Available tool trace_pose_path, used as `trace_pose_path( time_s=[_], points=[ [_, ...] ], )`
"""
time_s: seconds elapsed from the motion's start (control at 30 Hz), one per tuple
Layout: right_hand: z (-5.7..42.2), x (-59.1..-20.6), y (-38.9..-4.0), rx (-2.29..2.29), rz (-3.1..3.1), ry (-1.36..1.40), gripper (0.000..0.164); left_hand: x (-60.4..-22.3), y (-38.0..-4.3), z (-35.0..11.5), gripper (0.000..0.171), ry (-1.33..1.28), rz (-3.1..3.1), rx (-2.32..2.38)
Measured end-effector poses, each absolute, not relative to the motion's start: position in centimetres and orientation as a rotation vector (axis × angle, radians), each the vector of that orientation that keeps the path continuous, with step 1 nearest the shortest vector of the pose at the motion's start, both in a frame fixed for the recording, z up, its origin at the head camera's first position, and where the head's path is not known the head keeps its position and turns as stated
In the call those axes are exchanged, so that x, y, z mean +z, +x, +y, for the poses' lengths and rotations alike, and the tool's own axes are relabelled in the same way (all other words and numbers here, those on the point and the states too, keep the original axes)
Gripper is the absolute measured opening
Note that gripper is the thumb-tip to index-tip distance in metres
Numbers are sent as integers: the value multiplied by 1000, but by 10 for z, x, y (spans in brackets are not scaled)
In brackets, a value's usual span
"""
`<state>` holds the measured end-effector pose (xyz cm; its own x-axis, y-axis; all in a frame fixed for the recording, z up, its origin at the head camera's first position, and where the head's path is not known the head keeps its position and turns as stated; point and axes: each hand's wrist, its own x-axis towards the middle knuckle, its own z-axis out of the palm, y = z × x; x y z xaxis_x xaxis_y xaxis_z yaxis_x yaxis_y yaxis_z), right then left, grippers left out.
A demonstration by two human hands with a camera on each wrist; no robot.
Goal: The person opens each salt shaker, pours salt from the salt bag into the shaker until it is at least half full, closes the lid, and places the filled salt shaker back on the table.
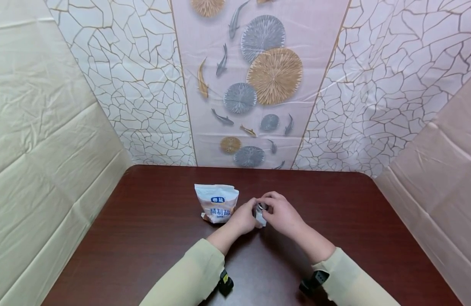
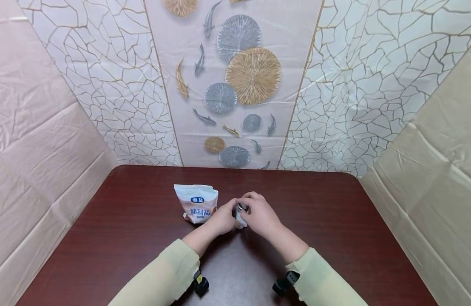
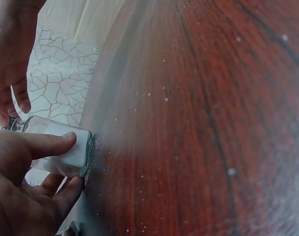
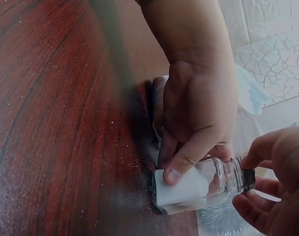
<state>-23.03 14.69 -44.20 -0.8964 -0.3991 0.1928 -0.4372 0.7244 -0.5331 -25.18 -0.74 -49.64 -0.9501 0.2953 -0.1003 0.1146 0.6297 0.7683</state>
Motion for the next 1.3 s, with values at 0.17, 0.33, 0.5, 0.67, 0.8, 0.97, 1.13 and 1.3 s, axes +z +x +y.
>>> trace_pose_path(
  time_s=[0.17, 0.33, 0.5, 0.67, 0.8, 0.97, 1.13, 1.3],
  points=[
    [147, -445, -231, 889, -2859, 708, 35, -500, -252, -7, 74, 326, 2637, 1209],
    [148, -445, -232, 851, -2867, 736, 33, -502, -253, -7, 64, 336, 2631, 1218],
    [149, -442, -232, 794, -2880, 765, 33, -503, -253, -6, 56, 347, 2632, 1229],
    [151, -439, -232, 728, -2882, 811, 34, -501, -253, -6, 54, 350, 2638, 1229],
    [152, -437, -232, 672, -2859, 890, 34, -499, -252, -6, 53, 354, 2635, 1233],
    [154, -437, -234, 611, -2823, 1006, 32, -499, -252, -7, 52, 372, 2639, 1239],
    [156, -439, -235, 605, -2788, 1052, 31, -499, -253, -8, 50, 382, 2646, 1232],
    [156, -440, -235, 651, -2799, 1016, 31, -497, -253, -8, 54, 360, 2646, 1215]
  ],
)
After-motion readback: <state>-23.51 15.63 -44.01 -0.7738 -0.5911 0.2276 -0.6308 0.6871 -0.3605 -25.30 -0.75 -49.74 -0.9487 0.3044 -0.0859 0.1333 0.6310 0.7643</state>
